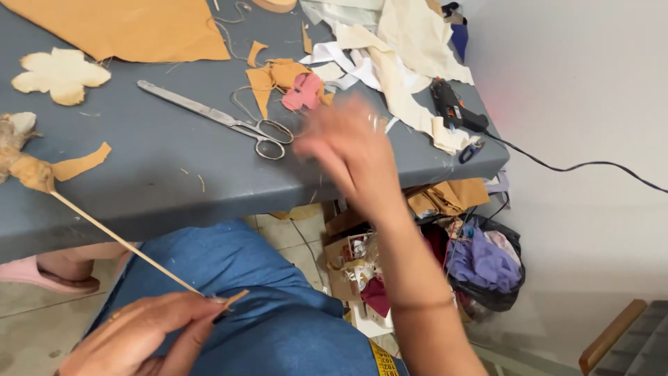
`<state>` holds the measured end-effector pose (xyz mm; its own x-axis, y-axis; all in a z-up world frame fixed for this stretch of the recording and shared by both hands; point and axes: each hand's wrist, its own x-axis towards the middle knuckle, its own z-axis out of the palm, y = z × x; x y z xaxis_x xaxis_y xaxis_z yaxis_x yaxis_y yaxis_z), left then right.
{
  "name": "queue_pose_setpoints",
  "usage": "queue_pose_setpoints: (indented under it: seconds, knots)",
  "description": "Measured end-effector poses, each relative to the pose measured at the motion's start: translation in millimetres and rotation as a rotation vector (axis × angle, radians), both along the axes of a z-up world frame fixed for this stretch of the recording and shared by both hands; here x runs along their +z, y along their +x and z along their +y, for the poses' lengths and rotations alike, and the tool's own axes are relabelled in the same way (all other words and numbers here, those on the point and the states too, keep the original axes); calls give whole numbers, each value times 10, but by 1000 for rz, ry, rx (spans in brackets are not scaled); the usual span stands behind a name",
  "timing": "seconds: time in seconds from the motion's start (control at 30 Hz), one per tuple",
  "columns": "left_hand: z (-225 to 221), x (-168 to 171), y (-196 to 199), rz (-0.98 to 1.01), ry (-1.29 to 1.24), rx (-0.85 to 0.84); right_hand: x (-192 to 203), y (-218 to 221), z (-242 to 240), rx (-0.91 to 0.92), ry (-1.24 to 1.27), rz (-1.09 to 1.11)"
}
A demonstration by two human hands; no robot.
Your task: Assembling decorative fabric flowers using a glue gun and scissors to attach and trim petals
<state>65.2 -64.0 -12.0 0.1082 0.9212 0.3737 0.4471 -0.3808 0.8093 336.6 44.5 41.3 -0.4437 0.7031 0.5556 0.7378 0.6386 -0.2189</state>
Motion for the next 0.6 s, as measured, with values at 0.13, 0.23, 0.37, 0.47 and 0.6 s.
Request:
queue_pose_setpoints:
  seconds: [0.13, 0.23, 0.37, 0.47, 0.6]
  knots:
    - [-72, -169, 56, -54, 85, -68, -268, 312, 996, -174, 85, -285]
    - [-79, -224, 29, -120, 98, -41, -474, 444, 1590, -207, 97, -513]
    - [-48, -211, -84, -34, -13, -42, -177, 530, 1718, -152, 42, -236]
    - [-55, -293, -83, -52, 21, -35, 208, 450, 1475, -98, -10, 78]
    - [-24, -863, -181, 132, -64, -81, 403, 577, 1448, -88, -164, 272]
